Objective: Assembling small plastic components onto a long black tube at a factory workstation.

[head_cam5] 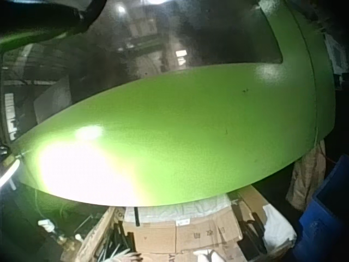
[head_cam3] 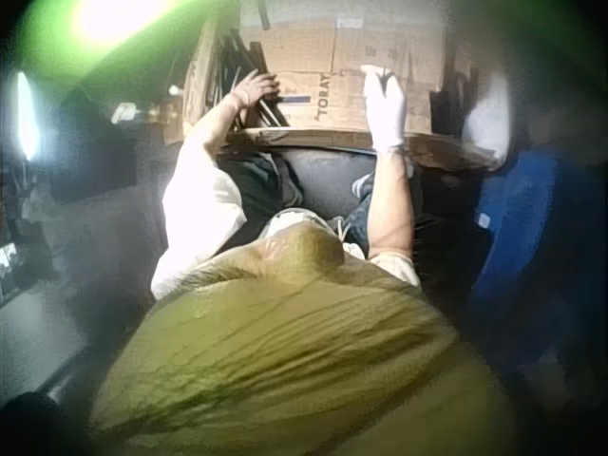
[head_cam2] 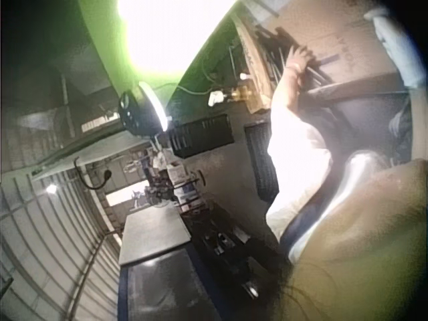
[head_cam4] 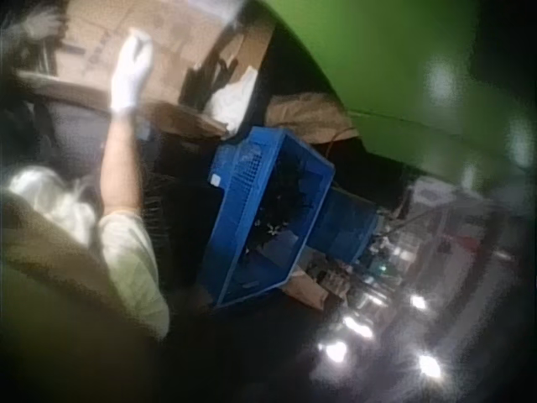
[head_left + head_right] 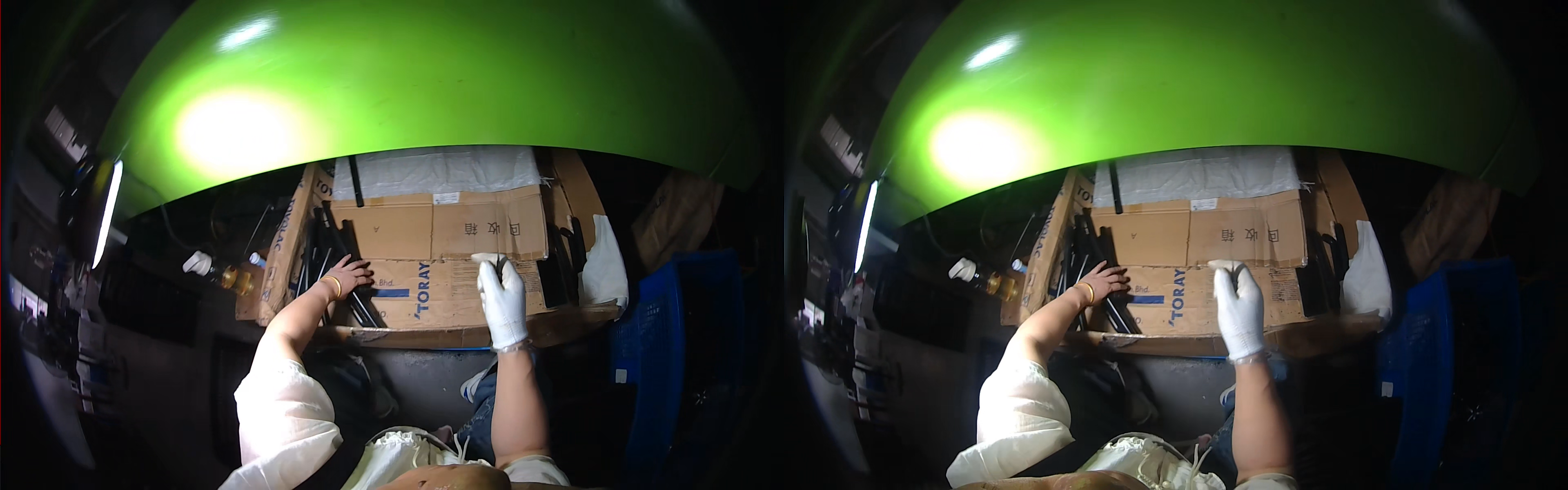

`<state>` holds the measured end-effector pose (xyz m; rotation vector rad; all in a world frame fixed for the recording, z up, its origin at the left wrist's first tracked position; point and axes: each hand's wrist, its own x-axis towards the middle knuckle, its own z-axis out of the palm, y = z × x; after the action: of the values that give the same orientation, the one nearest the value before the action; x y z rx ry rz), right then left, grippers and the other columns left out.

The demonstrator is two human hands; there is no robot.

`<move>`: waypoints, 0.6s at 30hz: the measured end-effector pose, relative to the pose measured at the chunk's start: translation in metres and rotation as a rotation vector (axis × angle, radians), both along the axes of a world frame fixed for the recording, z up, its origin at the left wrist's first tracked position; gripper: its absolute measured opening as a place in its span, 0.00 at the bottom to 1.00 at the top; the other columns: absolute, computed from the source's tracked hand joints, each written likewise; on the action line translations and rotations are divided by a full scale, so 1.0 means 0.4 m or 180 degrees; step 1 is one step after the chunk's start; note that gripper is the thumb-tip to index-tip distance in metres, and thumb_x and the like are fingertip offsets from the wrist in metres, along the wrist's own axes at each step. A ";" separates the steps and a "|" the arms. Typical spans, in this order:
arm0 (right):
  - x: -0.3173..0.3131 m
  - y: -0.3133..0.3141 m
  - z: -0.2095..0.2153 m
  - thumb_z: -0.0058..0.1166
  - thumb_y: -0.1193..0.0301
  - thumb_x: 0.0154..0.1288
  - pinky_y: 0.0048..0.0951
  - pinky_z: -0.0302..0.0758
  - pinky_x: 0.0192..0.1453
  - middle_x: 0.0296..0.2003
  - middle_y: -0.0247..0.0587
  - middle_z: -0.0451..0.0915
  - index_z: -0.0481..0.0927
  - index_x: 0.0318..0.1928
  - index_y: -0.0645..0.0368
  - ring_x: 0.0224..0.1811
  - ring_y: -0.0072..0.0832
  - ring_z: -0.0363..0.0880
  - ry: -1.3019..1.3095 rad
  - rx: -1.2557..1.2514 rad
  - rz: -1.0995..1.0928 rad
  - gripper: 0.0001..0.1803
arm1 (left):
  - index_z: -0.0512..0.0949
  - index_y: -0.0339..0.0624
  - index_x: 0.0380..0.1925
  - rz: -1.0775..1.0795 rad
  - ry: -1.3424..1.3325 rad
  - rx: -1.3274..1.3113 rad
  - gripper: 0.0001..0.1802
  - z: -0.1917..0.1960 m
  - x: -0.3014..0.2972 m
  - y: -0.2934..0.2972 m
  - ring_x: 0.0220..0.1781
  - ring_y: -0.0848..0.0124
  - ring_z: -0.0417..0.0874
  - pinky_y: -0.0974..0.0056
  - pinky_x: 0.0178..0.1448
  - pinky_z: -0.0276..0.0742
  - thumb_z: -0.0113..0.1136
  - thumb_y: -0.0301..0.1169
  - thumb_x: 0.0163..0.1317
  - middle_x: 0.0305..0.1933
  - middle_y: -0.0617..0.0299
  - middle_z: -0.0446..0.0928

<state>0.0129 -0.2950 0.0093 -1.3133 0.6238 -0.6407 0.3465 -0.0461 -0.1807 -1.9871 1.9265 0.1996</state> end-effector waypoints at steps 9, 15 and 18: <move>0.033 0.114 -0.131 0.53 0.69 0.72 0.17 0.72 0.43 0.34 0.29 0.82 0.83 0.46 0.61 0.36 0.12 0.73 0.0430 -0.0898 0.1130 0.10 | 0.69 0.40 0.44 0.2814 0.1141 -0.2892 0.15 0.403 -0.330 0.120 0.40 0.46 0.84 0.50 0.40 0.78 0.62 0.31 0.62 0.34 0.45 0.81; 0.044 0.395 0.018 0.65 0.69 0.63 0.21 0.71 0.34 0.30 0.30 0.79 0.81 0.48 0.63 0.28 0.15 0.70 -0.0102 -0.0902 0.1204 0.16 | 0.66 0.40 0.48 0.3004 0.4350 -0.2643 0.18 0.477 -0.676 0.148 0.24 0.77 0.72 0.67 0.28 0.70 0.61 0.36 0.67 0.24 0.66 0.70; 0.017 0.435 0.098 0.65 0.68 0.63 0.22 0.72 0.32 0.29 0.31 0.79 0.80 0.42 0.64 0.30 0.16 0.74 0.0177 -0.0841 0.1360 0.13 | 0.65 0.41 0.54 0.2940 0.6212 -0.2615 0.17 0.487 -0.799 0.179 0.27 0.80 0.72 0.72 0.30 0.69 0.54 0.34 0.72 0.29 0.67 0.71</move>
<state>0.0197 -0.1208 0.0483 -1.6548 0.2908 -0.3421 0.0269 0.0256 0.0142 -3.6027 1.2176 2.7911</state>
